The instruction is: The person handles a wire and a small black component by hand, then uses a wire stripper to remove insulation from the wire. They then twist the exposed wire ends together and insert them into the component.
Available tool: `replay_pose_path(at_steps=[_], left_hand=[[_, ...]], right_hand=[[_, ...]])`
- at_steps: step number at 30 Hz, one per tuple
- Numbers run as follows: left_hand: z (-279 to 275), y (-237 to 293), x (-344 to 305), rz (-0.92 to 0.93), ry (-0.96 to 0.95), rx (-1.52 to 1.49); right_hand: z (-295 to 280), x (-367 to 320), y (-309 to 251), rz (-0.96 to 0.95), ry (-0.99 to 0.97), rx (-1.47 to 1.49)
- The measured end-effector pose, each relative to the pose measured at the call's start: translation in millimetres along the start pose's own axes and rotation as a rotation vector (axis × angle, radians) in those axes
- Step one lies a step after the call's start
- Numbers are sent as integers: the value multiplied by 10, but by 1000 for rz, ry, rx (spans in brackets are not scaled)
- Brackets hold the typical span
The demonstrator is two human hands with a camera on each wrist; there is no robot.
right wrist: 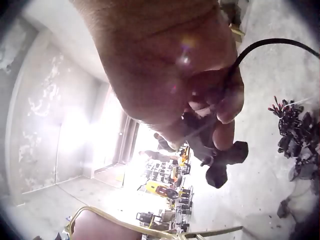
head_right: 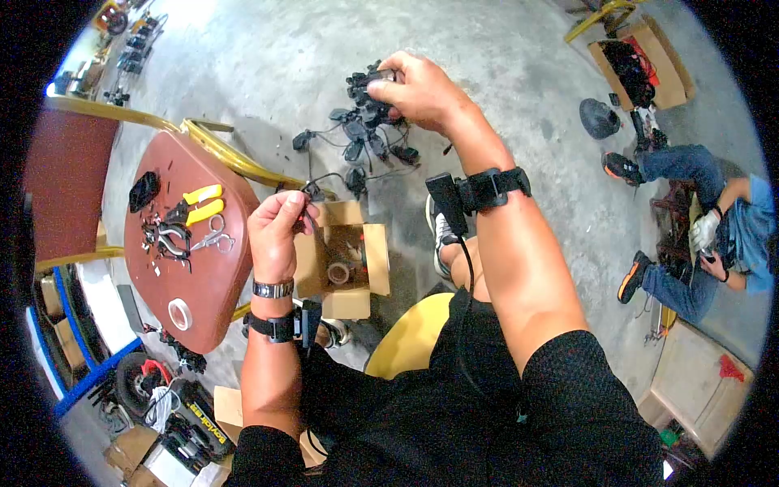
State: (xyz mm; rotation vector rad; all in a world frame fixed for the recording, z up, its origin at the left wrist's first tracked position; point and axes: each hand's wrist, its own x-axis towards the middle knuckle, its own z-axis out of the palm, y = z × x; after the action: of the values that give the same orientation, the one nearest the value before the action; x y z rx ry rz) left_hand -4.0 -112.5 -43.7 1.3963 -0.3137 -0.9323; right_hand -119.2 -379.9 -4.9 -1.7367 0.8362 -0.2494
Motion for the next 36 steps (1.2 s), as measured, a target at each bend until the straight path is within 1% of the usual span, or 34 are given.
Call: replay_pose_path(at_steps=[3,4,7,10,13,16,18,20,22,25,28,31,34,36], left_hand=[[4,-4,28,-10,-10,-4],[8,-11,37,-13,-15,6],[17,-25,58,-21,-34,37],[21,-23,61,-27,-56,64],[23,-4,51,-33,-56,67],[7,13,46,-35,-54,63],[-8,20,45,-32,-53,62],[-22,17,45,-22,-46,75],[-37,16,41,-24,-39,85],[-60,20,20,-43,-30,90],[-87,28,-2,-42,-18,88],[-119,39,-18,-34,-11,99],[-153,38,-27,-31,-7,116],[-173,36,-29,-20,-10,119]], right_hand=[[2,152,261,-283,0,-289],[-13,193,328,-345,-14,-406],[18,144,285,-317,-29,-472],[23,83,153,-128,-110,-457],[42,72,140,-122,-145,-497],[60,93,230,-312,-151,-477],[87,20,37,-230,-177,-395],[106,34,27,-224,-202,-354],[120,160,185,-297,-224,-354],[177,92,61,-201,-230,-315],[214,112,51,-182,-268,-364],[246,138,102,-221,-267,-391],[269,164,109,-353,-221,-428],[274,128,12,-375,-192,-356]])
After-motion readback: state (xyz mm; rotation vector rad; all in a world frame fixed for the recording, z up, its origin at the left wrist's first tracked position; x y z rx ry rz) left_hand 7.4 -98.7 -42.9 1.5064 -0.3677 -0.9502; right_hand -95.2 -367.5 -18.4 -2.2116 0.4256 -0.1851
